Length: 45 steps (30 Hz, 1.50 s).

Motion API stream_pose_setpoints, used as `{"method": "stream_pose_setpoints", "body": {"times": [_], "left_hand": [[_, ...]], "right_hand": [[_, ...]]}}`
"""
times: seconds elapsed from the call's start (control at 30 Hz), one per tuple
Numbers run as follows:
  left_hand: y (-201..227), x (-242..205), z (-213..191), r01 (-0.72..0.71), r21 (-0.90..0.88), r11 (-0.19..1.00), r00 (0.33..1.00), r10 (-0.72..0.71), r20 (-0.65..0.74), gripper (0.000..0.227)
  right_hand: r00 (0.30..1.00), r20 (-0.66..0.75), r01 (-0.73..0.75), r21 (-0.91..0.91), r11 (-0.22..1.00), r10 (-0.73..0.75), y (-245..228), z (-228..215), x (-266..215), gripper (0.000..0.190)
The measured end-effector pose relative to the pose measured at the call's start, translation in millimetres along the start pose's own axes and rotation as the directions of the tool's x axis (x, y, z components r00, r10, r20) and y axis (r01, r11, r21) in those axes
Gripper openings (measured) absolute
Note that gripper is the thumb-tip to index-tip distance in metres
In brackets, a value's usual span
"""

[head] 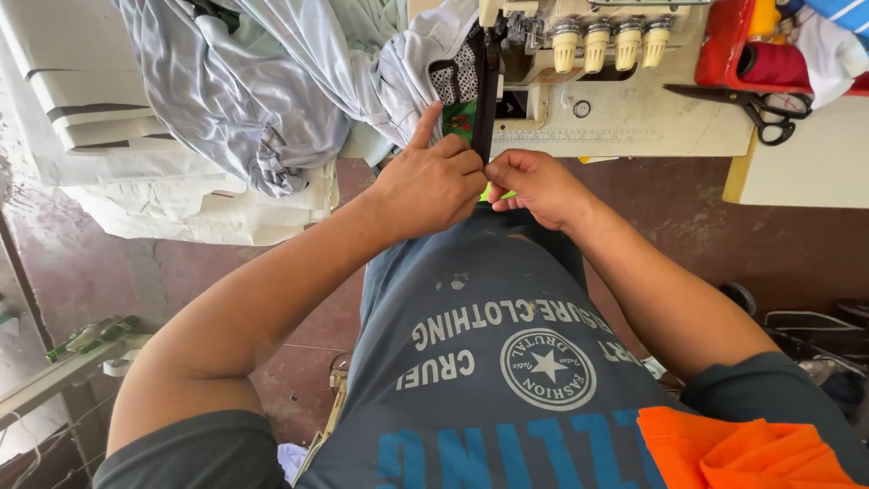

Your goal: Using an overlock sewing machine to finish the edges of patterned garment pieces and trimming excess thread with scissors.

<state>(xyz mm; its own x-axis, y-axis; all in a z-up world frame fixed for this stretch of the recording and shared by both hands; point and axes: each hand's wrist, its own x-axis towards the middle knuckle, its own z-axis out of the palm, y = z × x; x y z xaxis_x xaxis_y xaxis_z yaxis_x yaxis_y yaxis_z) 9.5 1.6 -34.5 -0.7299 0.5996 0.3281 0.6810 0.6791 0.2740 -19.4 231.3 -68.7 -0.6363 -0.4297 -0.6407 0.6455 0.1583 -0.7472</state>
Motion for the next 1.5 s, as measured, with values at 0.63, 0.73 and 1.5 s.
{"method": "stream_pose_setpoints", "body": {"times": [0.63, 0.73, 1.5], "left_hand": [[-89, 40, -19, 0.141, 0.265, 0.954, 0.984, -0.165, 0.070, 0.026], [-71, 42, -11, 0.114, 0.303, 0.946, 0.992, -0.124, 0.016, 0.033], [-84, 56, 4, 0.191, 0.078, 0.979, 0.978, -0.182, -0.106, 0.040]], "right_hand": [[0.978, -0.070, -0.199, -0.044, 0.979, 0.196, -35, 26, -21, 0.019], [0.975, -0.086, -0.211, -0.043, 0.977, 0.206, -32, 25, -24, 0.019], [0.988, -0.111, -0.109, -0.005, 0.994, 0.108, -23, 19, 6, 0.017]]}}
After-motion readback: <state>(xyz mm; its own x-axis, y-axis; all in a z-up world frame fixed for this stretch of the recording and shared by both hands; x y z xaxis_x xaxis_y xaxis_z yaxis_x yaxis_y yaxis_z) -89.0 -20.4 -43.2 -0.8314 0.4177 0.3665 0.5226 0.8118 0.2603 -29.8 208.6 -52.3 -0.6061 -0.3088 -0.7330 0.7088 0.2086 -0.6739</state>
